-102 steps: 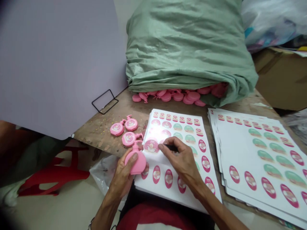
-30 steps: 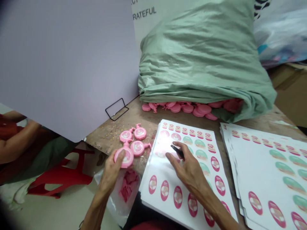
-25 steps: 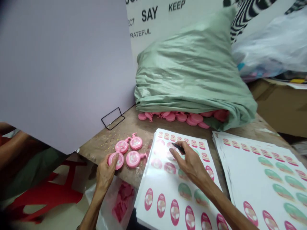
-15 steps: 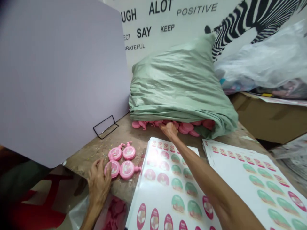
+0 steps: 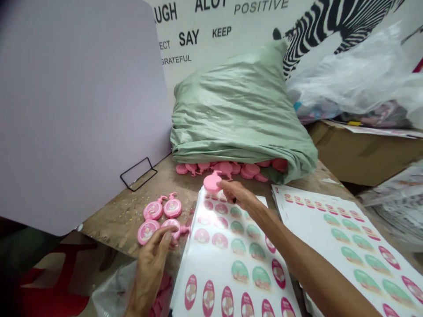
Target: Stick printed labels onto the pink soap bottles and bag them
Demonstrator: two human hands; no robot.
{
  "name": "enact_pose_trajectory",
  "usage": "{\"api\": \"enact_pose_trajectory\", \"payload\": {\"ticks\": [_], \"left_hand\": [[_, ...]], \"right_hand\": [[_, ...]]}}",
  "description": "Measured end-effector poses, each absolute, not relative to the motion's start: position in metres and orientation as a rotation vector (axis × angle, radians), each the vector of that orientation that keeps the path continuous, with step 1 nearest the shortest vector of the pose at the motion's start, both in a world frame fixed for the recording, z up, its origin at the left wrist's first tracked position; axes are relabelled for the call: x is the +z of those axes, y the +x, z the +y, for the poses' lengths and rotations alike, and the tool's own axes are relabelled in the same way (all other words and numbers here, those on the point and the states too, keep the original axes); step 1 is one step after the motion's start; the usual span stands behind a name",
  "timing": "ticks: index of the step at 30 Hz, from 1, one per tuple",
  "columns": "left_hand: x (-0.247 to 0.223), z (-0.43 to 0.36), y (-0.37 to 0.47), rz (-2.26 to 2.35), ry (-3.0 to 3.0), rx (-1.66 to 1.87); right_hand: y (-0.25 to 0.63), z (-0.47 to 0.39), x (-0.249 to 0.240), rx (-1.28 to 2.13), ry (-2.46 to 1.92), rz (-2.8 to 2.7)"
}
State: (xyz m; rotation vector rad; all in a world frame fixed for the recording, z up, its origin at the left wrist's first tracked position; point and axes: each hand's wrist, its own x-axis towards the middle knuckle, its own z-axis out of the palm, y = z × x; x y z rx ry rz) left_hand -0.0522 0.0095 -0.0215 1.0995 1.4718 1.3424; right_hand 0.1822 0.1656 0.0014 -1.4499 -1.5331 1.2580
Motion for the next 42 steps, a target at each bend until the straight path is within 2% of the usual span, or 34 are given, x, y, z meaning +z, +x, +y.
{"api": "enact_pose_trajectory", "payload": {"ticks": [6, 11, 13, 17, 19, 26, 37, 42], "left_hand": [[-0.004, 0.015, -0.008, 0.908, 0.643, 1.233], [-0.008, 0.005, -0.002, 0.821, 0.459, 1.207], [-0.011, 0.002, -0.014, 0.862, 0.406, 1.256], [-0.013, -0.006, -0.047, 1.031, 0.380, 1.309], [-0.014, -0.010, -0.057, 1.109, 0.391, 1.269], [-0.019, -0.009, -0.033, 1.100, 0.485, 1.148], [-0.036, 0.011, 0.002, 0.999, 0.680, 0.997], [-0.042, 0.013, -0.001, 1.032, 0.759, 0.954]], "right_hand": [[0.175, 0.064, 0.007, 1.666, -1.250, -1.610], [0.160, 0.037, 0.006, 1.751, -1.082, -1.747], [0.162, 0.036, 0.003, 1.627, -1.139, -1.833], [0.177, 0.034, -0.010, 1.037, -1.532, -1.809], [0.182, 0.031, -0.017, 0.893, -1.641, -1.819], [0.187, 0.027, -0.041, 0.350, -1.722, -1.930], [0.188, 0.018, -0.060, -0.149, -1.634, -2.052], [0.187, 0.018, -0.060, -0.163, -1.629, -2.062]]}}
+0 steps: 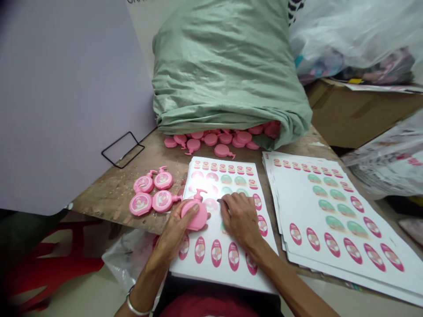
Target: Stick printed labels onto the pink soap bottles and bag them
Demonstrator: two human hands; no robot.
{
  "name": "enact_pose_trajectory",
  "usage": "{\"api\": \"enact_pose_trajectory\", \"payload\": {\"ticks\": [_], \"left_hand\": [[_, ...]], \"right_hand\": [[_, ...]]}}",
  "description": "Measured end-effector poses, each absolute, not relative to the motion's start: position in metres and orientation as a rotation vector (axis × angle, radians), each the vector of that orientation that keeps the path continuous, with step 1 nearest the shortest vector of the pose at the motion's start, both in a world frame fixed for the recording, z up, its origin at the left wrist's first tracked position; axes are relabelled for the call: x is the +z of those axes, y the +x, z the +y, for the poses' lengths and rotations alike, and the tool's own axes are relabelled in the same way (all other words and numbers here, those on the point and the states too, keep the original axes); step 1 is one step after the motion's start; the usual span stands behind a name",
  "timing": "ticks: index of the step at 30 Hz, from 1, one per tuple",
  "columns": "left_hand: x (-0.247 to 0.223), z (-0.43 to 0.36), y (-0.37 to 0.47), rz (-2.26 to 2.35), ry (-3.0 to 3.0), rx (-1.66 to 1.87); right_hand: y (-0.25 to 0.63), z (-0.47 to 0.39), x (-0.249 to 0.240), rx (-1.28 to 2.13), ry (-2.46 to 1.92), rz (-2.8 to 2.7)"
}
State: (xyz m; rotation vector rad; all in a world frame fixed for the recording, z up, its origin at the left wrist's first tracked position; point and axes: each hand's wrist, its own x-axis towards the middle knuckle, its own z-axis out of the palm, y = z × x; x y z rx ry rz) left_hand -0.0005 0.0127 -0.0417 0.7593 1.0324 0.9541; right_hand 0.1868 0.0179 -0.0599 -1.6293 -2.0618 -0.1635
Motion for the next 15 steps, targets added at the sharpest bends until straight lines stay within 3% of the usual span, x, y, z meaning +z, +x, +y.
{"api": "enact_pose_trajectory", "payload": {"ticks": [8, 15], "left_hand": [[-0.043, 0.016, -0.001, 0.998, 0.754, 0.924], [-0.040, 0.015, -0.001, 0.997, 0.778, 0.920]], "right_hand": [[0.195, 0.026, -0.065, 0.158, -1.626, -1.986], [0.191, 0.030, -0.063, 0.095, -1.650, -1.978]]}}
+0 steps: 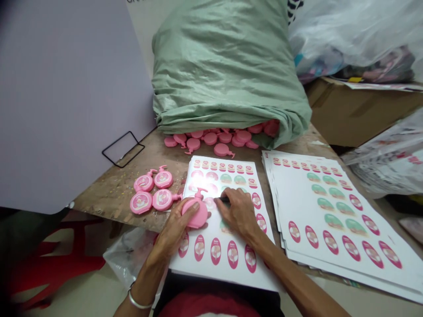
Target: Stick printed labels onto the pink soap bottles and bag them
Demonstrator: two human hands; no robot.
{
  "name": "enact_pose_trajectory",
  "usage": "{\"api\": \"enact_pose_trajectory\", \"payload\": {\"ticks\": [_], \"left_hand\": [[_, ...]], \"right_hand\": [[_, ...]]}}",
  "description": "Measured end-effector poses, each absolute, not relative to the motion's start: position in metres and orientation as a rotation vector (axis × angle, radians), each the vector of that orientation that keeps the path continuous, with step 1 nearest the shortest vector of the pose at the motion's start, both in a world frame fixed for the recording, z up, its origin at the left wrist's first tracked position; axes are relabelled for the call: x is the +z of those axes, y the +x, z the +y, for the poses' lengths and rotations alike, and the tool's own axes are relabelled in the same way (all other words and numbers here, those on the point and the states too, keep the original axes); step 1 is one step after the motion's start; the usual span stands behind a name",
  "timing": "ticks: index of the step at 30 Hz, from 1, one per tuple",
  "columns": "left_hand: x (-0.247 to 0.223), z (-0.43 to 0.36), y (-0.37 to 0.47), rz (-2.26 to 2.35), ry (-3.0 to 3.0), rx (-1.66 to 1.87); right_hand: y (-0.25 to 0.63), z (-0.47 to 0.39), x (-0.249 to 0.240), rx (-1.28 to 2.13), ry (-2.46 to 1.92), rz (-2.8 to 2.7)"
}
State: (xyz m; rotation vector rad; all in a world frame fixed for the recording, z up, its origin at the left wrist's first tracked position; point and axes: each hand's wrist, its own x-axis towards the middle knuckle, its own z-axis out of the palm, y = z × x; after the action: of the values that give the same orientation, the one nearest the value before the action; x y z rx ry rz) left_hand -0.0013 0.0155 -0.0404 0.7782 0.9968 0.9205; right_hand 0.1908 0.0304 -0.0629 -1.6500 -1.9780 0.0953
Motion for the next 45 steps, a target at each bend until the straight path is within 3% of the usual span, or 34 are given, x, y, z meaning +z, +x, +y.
{"api": "enact_pose_trajectory", "payload": {"ticks": [10, 19, 30, 37, 45], "left_hand": [[-0.040, 0.015, -0.002, 0.983, 0.722, 0.926], [-0.037, 0.013, -0.002, 0.949, 0.677, 0.929], [-0.035, 0.011, -0.002, 0.915, 0.659, 0.976], [-0.020, 0.009, -0.003, 0.942, 0.488, 1.099], [-0.018, 0.004, -0.005, 0.933, 0.484, 1.102]], "right_hand": [[0.191, 0.023, -0.048, -0.250, -1.573, -2.090], [0.191, 0.025, -0.055, 0.010, -1.633, -2.040], [0.195, 0.030, -0.039, 0.783, -1.657, -1.450], [0.167, 0.016, -0.006, 0.873, -1.495, -1.557], [0.147, 0.013, -0.004, 0.725, -1.378, -1.710]]}}
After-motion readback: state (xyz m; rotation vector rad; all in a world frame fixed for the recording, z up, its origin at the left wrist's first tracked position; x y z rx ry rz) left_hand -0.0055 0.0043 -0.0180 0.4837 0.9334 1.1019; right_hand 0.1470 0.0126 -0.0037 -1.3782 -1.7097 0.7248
